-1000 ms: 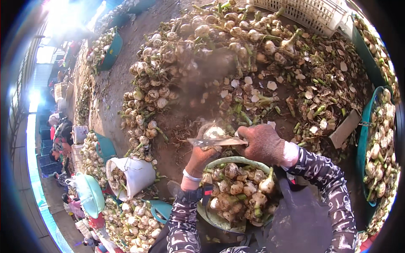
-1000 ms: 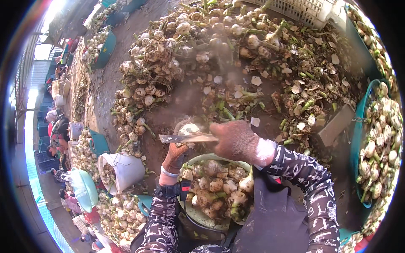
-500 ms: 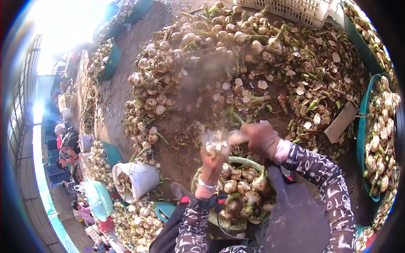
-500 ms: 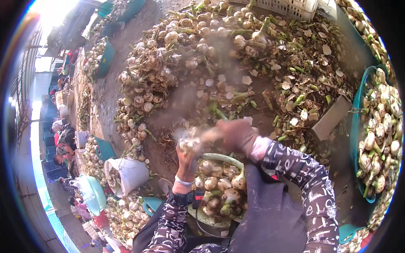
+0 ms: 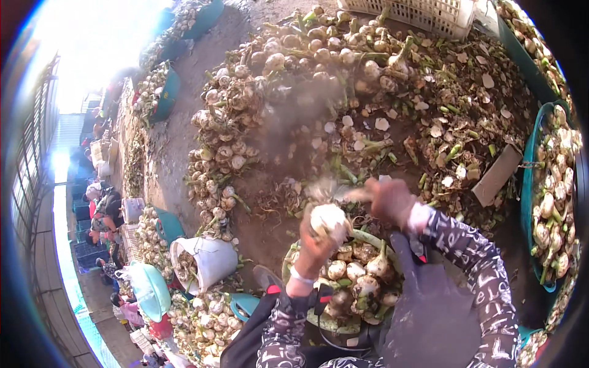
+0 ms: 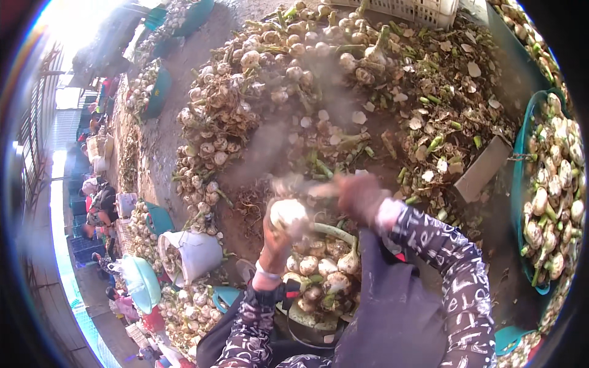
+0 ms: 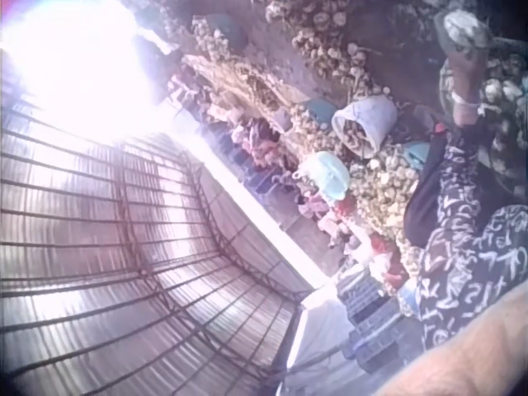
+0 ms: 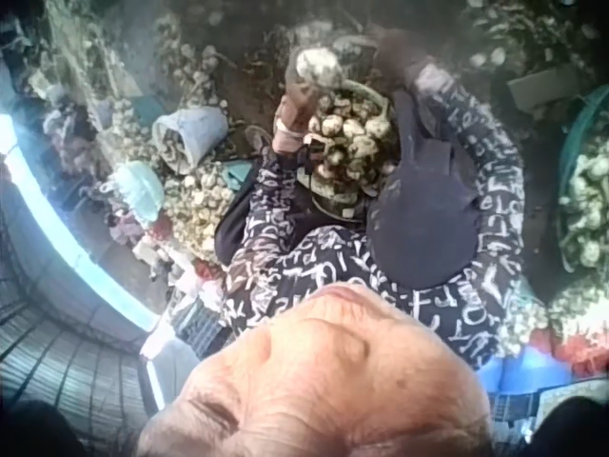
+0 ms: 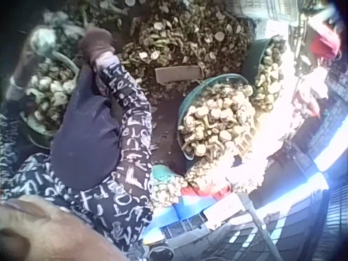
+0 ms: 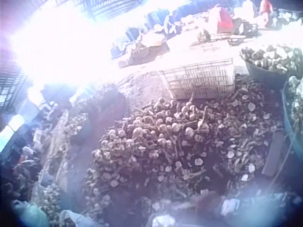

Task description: The person picks up garlic bulbs from a pile, trims the roots and stems with a knife, and places them into a green basin. Once the basin is full, the person empties the garlic into a white crate and continues trimming more bulbs.

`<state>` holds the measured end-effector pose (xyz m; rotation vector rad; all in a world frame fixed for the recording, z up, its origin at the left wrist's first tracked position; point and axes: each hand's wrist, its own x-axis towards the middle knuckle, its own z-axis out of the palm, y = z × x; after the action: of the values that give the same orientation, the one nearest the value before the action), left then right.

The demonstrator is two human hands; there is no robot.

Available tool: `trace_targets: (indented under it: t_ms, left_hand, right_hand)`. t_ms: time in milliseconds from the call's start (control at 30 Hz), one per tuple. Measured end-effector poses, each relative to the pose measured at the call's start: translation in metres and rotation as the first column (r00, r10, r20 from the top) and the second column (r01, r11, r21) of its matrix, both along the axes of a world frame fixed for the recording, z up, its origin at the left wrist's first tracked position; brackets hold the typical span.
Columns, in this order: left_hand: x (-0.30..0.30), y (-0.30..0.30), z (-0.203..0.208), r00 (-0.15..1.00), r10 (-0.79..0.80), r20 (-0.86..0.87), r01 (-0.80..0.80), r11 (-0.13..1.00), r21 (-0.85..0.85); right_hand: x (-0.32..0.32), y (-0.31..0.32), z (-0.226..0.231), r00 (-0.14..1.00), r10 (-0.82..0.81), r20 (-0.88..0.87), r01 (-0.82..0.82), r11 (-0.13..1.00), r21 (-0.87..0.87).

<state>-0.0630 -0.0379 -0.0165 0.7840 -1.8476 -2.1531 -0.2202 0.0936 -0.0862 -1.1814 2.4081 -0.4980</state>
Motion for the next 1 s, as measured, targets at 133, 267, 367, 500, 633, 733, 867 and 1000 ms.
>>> trace_targets:
  t_ms: [133,267,367,500,633,733,867,1000]
  left_hand:
    - [-0.008,0.010,0.018,0.996,-0.004,-0.094,0.009,0.999,0.052]
    - [0.016,-0.021,-0.007,0.996,-0.083,0.033,0.079,0.992,0.102]
    - [0.022,-0.016,-0.008,1.000,0.009,-0.028,-0.001,0.961,0.277]
    - [-0.003,0.017,0.018,0.991,-0.093,-0.091,0.106,0.983,0.151]
    - [0.020,-0.015,-0.011,0.998,-0.041,0.040,0.025,0.942,0.335]
    - [-0.009,-0.010,0.008,0.980,-0.189,0.059,0.190,0.982,-0.008]
    - [-0.005,-0.023,-0.001,0.997,-0.076,-0.014,0.076,0.997,0.006]
    - [0.000,-0.025,-0.005,0.978,0.131,-0.163,-0.105,0.982,0.159]
  right_hand:
    - [-0.029,0.029,-0.008,0.981,-0.195,-0.006,0.187,0.949,-0.252]
    - [0.010,0.007,0.054,0.994,0.064,0.091,0.000,0.821,-0.570]
    - [0.027,0.005,0.067,0.982,0.186,0.039,-0.119,0.763,-0.635]
    - [-0.020,0.020,-0.023,0.990,-0.111,0.092,0.112,0.994,-0.006]
    - [-0.017,0.019,0.005,0.956,-0.266,0.122,0.293,0.883,-0.367]
    - [-0.002,0.021,0.033,0.981,-0.076,0.181,0.140,0.916,-0.376]
    - [0.012,0.014,0.054,0.966,0.048,0.255,0.100,0.838,-0.537]
    - [0.005,0.016,0.026,0.891,-0.155,0.426,0.358,0.818,-0.450]
